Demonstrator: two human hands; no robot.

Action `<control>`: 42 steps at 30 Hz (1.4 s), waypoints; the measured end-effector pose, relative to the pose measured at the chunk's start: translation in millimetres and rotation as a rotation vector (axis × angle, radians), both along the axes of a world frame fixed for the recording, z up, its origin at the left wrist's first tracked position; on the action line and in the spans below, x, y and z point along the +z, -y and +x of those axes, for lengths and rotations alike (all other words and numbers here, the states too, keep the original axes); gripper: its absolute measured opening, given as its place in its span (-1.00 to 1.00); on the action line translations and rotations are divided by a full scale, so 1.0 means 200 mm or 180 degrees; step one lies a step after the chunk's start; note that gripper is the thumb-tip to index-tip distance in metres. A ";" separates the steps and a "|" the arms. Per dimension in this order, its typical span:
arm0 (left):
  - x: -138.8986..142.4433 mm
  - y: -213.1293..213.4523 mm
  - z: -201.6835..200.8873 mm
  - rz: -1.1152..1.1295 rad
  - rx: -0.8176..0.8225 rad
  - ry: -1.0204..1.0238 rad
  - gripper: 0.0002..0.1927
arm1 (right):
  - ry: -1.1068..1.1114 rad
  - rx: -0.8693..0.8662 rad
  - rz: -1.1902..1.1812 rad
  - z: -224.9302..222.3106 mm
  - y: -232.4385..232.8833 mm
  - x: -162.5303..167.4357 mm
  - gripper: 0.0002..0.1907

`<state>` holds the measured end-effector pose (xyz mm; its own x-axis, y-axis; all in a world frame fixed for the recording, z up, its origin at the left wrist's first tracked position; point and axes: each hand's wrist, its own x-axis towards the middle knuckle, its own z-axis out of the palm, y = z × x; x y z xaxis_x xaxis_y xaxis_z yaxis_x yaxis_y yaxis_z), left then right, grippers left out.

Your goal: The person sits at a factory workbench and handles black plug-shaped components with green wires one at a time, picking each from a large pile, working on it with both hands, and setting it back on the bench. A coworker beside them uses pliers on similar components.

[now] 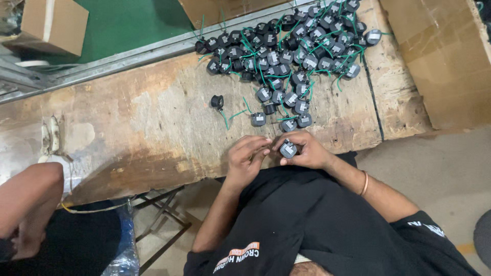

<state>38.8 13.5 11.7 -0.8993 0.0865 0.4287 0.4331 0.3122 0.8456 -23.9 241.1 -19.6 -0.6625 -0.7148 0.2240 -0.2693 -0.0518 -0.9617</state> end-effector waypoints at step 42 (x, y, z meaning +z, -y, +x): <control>-0.06 -0.12 0.19 0.0239 0.0167 0.0605 -0.56 | -0.0932 -0.0577 0.0503 0.11 0.01 0.02 -0.36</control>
<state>77.7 38.2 -1.0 -0.9670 0.0118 0.2544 0.2485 0.2632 0.9322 -2.5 239.5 -15.6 -0.7057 -0.6327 0.3190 -0.5251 0.1648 -0.8349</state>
